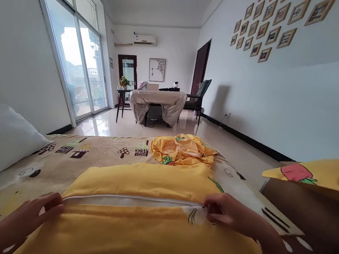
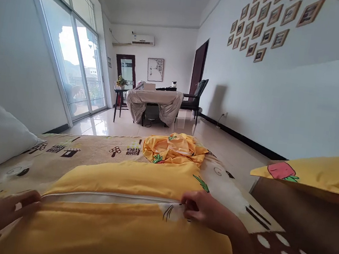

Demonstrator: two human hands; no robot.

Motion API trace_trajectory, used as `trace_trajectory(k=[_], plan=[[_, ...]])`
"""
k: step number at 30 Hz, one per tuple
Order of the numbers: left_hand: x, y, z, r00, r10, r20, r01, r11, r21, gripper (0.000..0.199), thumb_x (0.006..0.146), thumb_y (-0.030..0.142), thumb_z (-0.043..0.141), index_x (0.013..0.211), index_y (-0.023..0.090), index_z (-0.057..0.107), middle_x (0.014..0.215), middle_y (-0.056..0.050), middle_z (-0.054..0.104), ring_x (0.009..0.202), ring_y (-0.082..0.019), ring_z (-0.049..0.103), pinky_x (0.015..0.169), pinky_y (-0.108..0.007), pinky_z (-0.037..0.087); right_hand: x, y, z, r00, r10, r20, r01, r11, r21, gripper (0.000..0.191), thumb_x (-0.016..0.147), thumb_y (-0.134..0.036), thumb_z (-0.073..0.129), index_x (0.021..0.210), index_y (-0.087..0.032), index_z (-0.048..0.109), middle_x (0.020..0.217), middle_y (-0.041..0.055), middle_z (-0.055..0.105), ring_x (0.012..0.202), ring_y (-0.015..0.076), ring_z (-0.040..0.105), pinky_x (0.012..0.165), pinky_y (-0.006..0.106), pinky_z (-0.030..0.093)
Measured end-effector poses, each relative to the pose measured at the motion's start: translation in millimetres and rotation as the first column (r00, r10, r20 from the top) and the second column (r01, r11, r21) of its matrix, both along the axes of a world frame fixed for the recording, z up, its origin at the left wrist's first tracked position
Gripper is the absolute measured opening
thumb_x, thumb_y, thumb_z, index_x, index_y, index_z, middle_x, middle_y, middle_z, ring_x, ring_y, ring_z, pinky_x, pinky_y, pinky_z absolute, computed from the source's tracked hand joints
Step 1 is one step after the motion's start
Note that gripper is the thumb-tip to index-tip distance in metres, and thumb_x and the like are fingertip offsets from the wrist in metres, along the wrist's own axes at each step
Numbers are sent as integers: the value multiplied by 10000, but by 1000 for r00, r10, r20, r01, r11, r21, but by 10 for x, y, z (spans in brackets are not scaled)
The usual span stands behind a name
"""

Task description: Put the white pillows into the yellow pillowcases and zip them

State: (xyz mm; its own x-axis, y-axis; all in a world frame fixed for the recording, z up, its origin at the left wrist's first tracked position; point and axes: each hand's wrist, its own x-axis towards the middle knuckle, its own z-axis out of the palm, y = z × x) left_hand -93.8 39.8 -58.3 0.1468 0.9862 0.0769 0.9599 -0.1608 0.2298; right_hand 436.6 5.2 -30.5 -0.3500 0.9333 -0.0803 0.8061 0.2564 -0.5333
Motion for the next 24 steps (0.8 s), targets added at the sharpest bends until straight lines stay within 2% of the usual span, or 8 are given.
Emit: trace_trajectory(k=[2, 4, 6, 10, 14, 18, 21, 24], plan=[[260, -141, 72, 999, -29, 41, 24, 995, 100, 434, 831, 602, 410, 961, 268, 655, 938, -6, 691, 763, -181, 637, 661, -236, 498, 25, -11, 8, 1000, 22, -7, -21, 998, 60, 87, 717, -145, 530, 762, -182, 594, 675, -14, 545, 638, 108, 463, 608, 217, 346], [693, -264, 136, 983, -180, 39, 167, 960, 226, 410, 849, 567, 433, 1052, 267, 627, 1139, -31, 639, 998, -214, 609, 817, -260, 498, -11, -17, 9, 999, 40, -5, -39, 987, 154, 61, 747, -167, 538, 705, -177, 581, 761, 14, 561, 681, 118, 492, 639, 227, 368], [1178, -336, 199, 917, -399, -25, 398, 906, 145, 295, 896, 448, 420, 997, 245, 608, 1150, -52, 611, 1047, -212, 566, 901, -296, 467, -84, -27, 6, 995, 100, -2, -97, 969, 229, 123, 799, -199, 527, 686, -175, 569, 868, 38, 562, 758, 134, 520, 699, 245, 393], [1854, -330, 362, 881, -471, -49, 472, 882, 10, 197, 836, 387, 531, 842, 191, 538, 995, -70, 582, 911, -218, 538, 854, -364, 466, -205, -78, 5, 979, 202, 1, -196, 947, 253, 78, 834, -188, 514, 799, -190, 584, 1008, 58, 560, 945, 173, 530, 856, 297, 400], [1988, -263, 471, 846, -531, -35, 531, 847, -32, 124, 788, 277, 588, 771, 176, 517, 1154, -89, 541, 1088, -245, 491, 963, -405, 411, -256, -128, 13, 983, 171, 65, -182, 945, 271, 106, 824, -142, 508, 862, -199, 590, 1046, 64, 570, 984, 192, 530, 911, 352, 372], [1916, -208, 432, 804, -590, -73, 590, 807, -29, 158, 883, 274, 474, 787, 183, 561, 1393, -87, 438, 1338, -286, 319, 1063, -455, 312, -304, -133, 5, 983, 143, 113, -174, 922, 345, 191, 842, -79, 434, 836, -199, 582, 1129, 58, 586, 1032, 198, 533, 926, 371, 326], [1908, -156, 366, 801, -594, -80, 596, 803, 12, 215, 932, 267, 377, 927, 203, 583, 1294, -90, 536, 1228, -251, 457, 1008, -413, 354, -333, -124, -8, 981, 154, 114, -185, 918, 352, 227, 854, -53, 379, 843, -194, 557, 1141, 51, 600, 998, 183, 551, 908, 349, 319], [1957, -79, 315, 833, -547, -87, 551, 833, 44, 266, 948, 293, 326, 842, 193, 549, 962, -66, 628, 907, -203, 571, 796, -319, 404, -346, -129, -16, 986, 114, 118, -148, 931, 334, 220, 872, -66, 335, 792, -186, 502, 904, 37, 631, 804, 157, 550, 826, 307, 344]])
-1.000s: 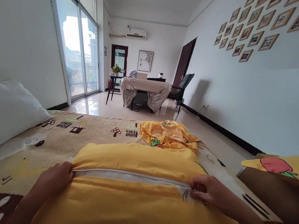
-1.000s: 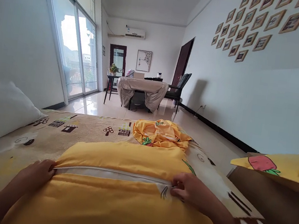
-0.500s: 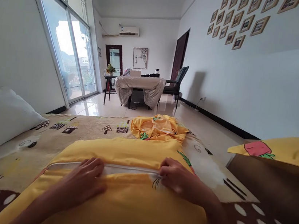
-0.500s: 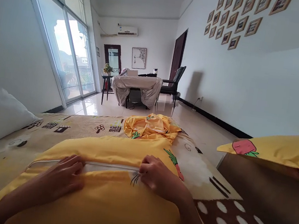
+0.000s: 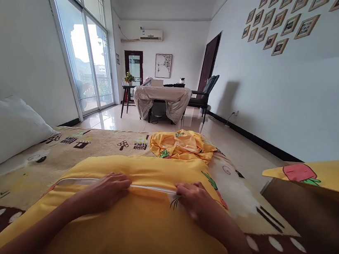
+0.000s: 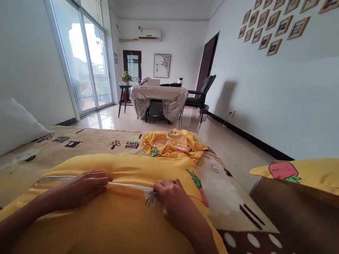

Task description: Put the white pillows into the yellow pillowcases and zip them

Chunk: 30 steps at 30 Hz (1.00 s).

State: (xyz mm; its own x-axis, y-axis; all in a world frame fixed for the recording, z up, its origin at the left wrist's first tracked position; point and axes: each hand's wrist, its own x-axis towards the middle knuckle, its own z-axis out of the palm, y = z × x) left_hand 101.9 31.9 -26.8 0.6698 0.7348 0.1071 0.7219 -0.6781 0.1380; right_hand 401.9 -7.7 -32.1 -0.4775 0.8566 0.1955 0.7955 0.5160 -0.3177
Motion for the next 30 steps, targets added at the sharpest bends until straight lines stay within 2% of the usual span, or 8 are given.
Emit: trace_trajectory(k=[4, 7, 11, 14, 18, 21, 25, 30], plan=[[45, 121, -101, 987, 114, 109, -111, 993, -41, 323, 957, 383, 298, 729, 194, 426, 728, -8, 551, 683, -152, 496, 644, -272, 322, -12, 9, -30, 990, -129, 57, 129, 992, 2, 202, 872, -90, 338, 749, -192, 462, 664, 15, 557, 641, 151, 481, 671, 262, 321], [44, 200, -239, 946, 208, 247, -199, 978, -61, 328, 940, 421, 323, 707, 197, 378, 617, 23, 481, 588, -130, 428, 597, -265, 278, -39, 64, -75, 970, -220, 103, 218, 976, 27, 176, 877, -131, 357, 822, -197, 511, 628, 25, 537, 627, 168, 475, 573, 261, 245], [44, 243, -389, 892, 263, 369, -259, 964, -61, 323, 926, 439, 357, 717, 196, 399, 545, 46, 427, 534, -115, 381, 575, -257, 271, -54, 150, -102, 965, -255, 63, 253, 967, 36, 197, 911, -192, 345, 868, -194, 537, 649, 29, 567, 607, 161, 481, 558, 268, 219], [27, 201, -397, 906, 193, 377, -197, 980, -28, 312, 925, 427, 394, 727, 189, 435, 629, 23, 496, 600, -119, 435, 600, -247, 311, 28, 164, -83, 974, -220, -53, 218, 975, -36, 190, 917, -292, 401, 818, -202, 537, 682, 11, 599, 613, 142, 498, 573, 250, 263], [-154, 84, -327, 964, 33, 263, -71, 988, 136, 237, 937, 359, 391, 807, 183, 482, 828, -39, 554, 786, -165, 479, 729, -282, 369, 218, 123, -57, 978, -152, -140, 135, 983, -122, 202, 880, -374, 481, 807, -214, 579, 781, 10, 641, 699, 147, 548, 635, 238, 348], [-465, 34, -293, 987, 76, 140, -107, 967, 230, 167, 913, 313, 398, 850, 186, 486, 919, -69, 561, 843, -202, 469, 804, -346, 368, 305, 110, -59, 986, -83, -142, 67, 991, -116, 195, 862, -366, 495, 848, -221, 624, 880, 31, 653, 803, 171, 567, 720, 257, 388], [-899, 23, -289, 978, 144, 150, -176, 959, 224, 129, 872, 268, 376, 893, 196, 481, 969, -68, 565, 896, -219, 482, 822, -352, 386, 307, 137, -75, 989, -65, -133, 52, 994, -100, 163, 834, -322, 510, 833, -211, 629, 874, 34, 645, 809, 171, 558, 750, 265, 392], [-1046, -53, -265, 958, 210, 197, -246, 951, 185, 212, 906, 320, 348, 934, 197, 517, 976, -66, 581, 919, -215, 503, 827, -328, 403, 280, 158, -95, 988, -97, -118, 87, 993, -82, 164, 834, -296, 487, 794, -202, 615, 797, 28, 644, 731, 152, 520, 700, 251, 368]])
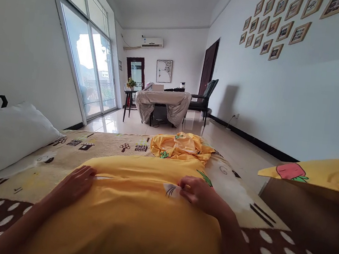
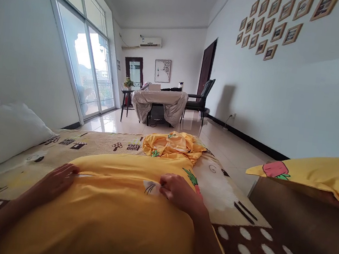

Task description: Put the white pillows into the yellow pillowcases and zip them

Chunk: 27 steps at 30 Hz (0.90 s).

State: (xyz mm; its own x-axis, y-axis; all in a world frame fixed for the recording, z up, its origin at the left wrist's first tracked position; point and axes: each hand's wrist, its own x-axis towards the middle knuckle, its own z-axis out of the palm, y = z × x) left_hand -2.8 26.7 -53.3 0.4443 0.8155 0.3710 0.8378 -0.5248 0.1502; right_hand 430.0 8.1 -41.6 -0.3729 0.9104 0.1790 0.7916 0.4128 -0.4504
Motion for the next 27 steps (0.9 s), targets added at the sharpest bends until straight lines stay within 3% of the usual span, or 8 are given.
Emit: trace_trajectory(k=[9, 14, 20, 27], plan=[[26, 18, -249, 991, 98, 93, -94, 994, -52, 271, 934, 362, 313, 816, 197, 493, 866, -59, 584, 829, -209, 507, 784, -346, 424, 13, 29, -8, 1000, -14, 17, 14, 1000, -5, 202, 829, -328, 491, 778, -189, 630, 734, 16, 632, 654, 125, 486, 629, 234, 331], [30, 17, -267, 991, 89, 103, -82, 994, -67, 315, 943, 406, 305, 807, 198, 498, 873, -61, 580, 839, -209, 499, 825, -365, 420, 12, 30, -4, 1000, -4, 8, 4, 1000, 10, 206, 824, -329, 497, 778, -190, 642, 750, 18, 649, 671, 129, 508, 644, 239, 343], [8, 3, -373, 991, 97, 91, -96, 995, -20, 358, 963, 401, 260, 852, 197, 532, 898, -66, 580, 865, -210, 498, 867, -401, 398, 8, 47, -14, 1000, 11, 18, -12, 1000, 25, 192, 808, -306, 497, 770, -190, 645, 754, 18, 663, 670, 130, 520, 637, 244, 349], [-9, -35, -500, 976, 109, 189, -139, 978, 154, 322, 952, 366, 301, 846, 200, 555, 896, -78, 589, 907, -225, 514, 901, -430, 409, 6, 53, -14, 999, 34, -30, -33, 999, 34, 184, 799, -306, 507, 734, -187, 632, 720, 16, 657, 656, 131, 534, 624, 252, 341]])
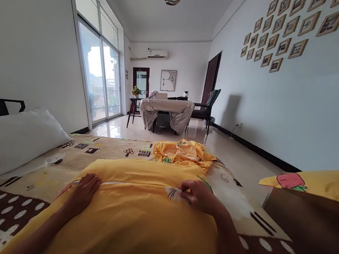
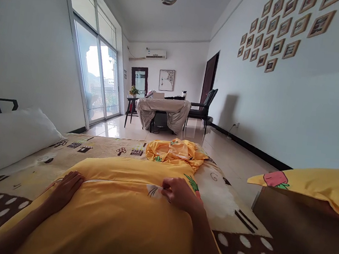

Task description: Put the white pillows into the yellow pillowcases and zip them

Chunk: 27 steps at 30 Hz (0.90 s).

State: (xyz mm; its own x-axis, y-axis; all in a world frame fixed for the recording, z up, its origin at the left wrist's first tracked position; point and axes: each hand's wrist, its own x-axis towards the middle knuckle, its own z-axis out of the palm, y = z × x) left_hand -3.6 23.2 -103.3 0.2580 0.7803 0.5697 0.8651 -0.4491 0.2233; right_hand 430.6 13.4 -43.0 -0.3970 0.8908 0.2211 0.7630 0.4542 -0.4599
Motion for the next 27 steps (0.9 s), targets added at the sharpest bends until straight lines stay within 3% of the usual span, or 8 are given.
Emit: trace_trajectory(k=[6, 13, 17, 20, 24, 27], plan=[[47, 2, -27, 997, 77, 29, -77, 997, 3, 349, 946, 407, 285, 731, 210, 478, 799, -67, 585, 828, -225, 538, 821, -396, 449, 5, -3, 9, 1000, 4, 6, -4, 1000, -28, 189, 814, -311, 503, 745, -193, 635, 690, 6, 645, 634, 130, 526, 623, 248, 339], [38, 98, -15, 991, 123, 45, -123, 992, -1, 394, 926, 432, 272, 645, 221, 449, 673, -60, 603, 686, -210, 587, 671, -332, 457, 2, -10, 1, 997, -58, 50, 60, 997, -45, 174, 808, -327, 518, 790, -205, 642, 795, 13, 658, 714, 141, 525, 646, 232, 346], [44, 143, 9, 983, 172, 67, -166, 982, -84, 430, 923, 453, 238, 658, 213, 476, 668, -82, 642, 635, -218, 602, 620, -332, 425, 12, -21, -22, 998, -62, 32, 64, 996, -63, 183, 812, -334, 508, 784, -209, 639, 774, 15, 650, 710, 145, 523, 639, 237, 348], [58, 195, 100, 980, 196, 47, -184, 965, -185, 491, 924, 493, 213, 648, 213, 506, 669, -77, 660, 654, -228, 608, 639, -338, 416, 4, -27, -20, 998, -66, 23, 67, 995, -73, 185, 822, -335, 501, 788, -218, 640, 747, 17, 645, 701, 153, 529, 634, 248, 353], [54, 326, 350, 983, 178, -49, -185, 938, -293, 579, 908, 568, 236, 502, 212, 447, 560, -55, 598, 588, -207, 563, 615, -320, 416, -46, -13, 39, 994, -58, 91, 64, 996, -63, 143, 809, -294, 522, 767, -207, 627, 754, 19, 644, 688, 147, 535, 629, 246, 349], [80, 394, 505, 982, 126, -142, -171, 915, -366, 586, 901, 557, 245, 545, 202, 545, 662, -76, 648, 653, -215, 604, 661, -322, 457, -48, -22, 106, 984, -4, 177, 13, 999, -49, 102, 787, -236, 540, 720, -189, 601, 759, 27, 641, 699, 146, 546, 634, 242, 349]])
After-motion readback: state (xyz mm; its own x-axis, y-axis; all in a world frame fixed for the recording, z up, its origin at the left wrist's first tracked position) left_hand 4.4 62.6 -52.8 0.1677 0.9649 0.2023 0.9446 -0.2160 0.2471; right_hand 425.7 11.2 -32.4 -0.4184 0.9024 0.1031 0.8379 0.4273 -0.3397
